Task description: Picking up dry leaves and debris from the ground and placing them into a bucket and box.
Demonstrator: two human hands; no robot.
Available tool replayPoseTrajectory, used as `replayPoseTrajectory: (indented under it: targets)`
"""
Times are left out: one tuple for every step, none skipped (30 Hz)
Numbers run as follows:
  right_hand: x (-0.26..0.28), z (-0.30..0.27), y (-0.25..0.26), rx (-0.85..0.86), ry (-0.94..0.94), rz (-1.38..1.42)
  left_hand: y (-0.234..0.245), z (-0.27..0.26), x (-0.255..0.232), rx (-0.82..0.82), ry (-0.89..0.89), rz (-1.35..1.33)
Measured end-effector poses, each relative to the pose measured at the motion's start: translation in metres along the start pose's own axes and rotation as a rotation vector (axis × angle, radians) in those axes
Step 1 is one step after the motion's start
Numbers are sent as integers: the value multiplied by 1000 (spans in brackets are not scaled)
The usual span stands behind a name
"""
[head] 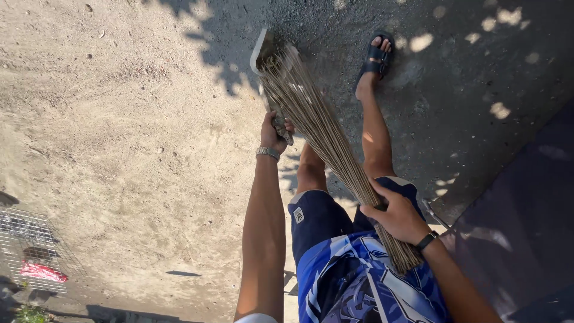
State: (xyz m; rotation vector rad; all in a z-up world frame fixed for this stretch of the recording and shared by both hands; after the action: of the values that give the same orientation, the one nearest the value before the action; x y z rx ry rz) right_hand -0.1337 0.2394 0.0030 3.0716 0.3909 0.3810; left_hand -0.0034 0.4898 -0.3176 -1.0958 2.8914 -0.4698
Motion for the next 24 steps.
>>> replayPoseTrajectory:
  targets:
    - [-11, -12, 4, -13, 6, 27, 3, -11, 0, 6, 5, 29]
    - [-41, -24, 2, 41, -150, 134, 8, -21, -1, -10, -26, 132]
    - [-72, -43, 0, 82, -313, 257, 7, -25, 5, -16, -39, 244]
    - [-89, -49, 6, 57, -313, 298, -8, -40, 13, 1, -16, 282]
    - [-108, -59, 5, 49, -331, 424, -16, -59, 20, -10, 2, 354]
    - [-128, -69, 2, 41, -346, 550, -24, -78, 27, -20, 20, 425]
    - [-136, -76, 4, 19, -349, 593, -26, -84, 38, -8, 44, 464]
    - [-142, -84, 6, -17, -338, 762, -27, -90, 50, 1, 95, 462]
    - [-147, -86, 12, -46, -315, 923, -29, -95, 59, 10, 134, 454]
    - [-160, -84, 7, -62, -306, 957, -36, -94, 69, 21, 147, 488]
    - [-171, -81, 6, -100, -247, 1110, -44, -96, 81, 60, 181, 467]
    - [-182, -77, 5, -139, -185, 1262, -52, -97, 93, 98, 217, 447]
    - [-192, -74, 3, -145, -173, 1285, -68, -98, 109, 104, 220, 471]
    - [-207, -71, 3, -198, -199, 1288, -88, -98, 125, 160, 209, 498]
    - [-222, -70, 3, -242, -231, 1284, -104, -102, 142, 208, 194, 518]
    - [-234, -68, 6, -239, -225, 1301, -121, -107, 161, 208, 193, 535]
    - [-251, -66, 5, -266, -268, 1267, -142, -112, 173, 256, 117, 602]
    - [-269, -65, 5, -292, -310, 1234, -162, -117, 188, 305, 42, 668]
    - [-284, -61, 2, -288, -315, 1263, -187, -130, 205, 298, 52, 695]
    - [-298, -60, -2, -265, -326, 1299, -215, -144, 216, 307, -40, 811]
    - [-315, -57, -3, -252, -331, 1333, -247, -156, 232, 330, -133, 922]
    - [-334, -63, -17, -257, -329, 1359, -251, -161, 248, 337, -122, 946]
    - [-349, -56, -20, -266, -355, 1308, -274, -158, 254, 349, -218, 1061]
    - [-362, -49, -22, -276, -381, 1256, -298, -158, 259, 361, -319, 1173]
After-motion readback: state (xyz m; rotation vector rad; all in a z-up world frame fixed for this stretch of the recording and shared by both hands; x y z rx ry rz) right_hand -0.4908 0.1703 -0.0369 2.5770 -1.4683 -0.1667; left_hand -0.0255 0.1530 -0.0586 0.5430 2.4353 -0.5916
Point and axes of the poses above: each hand's wrist, its own z-axis towards the middle knuckle, its own y-axis out of the back of the hand, x = y × z, the point moved 10 cm from there along z, towards the middle knuckle, and after that the axes turned 7 degrees about -y, right-handed, at the moved point
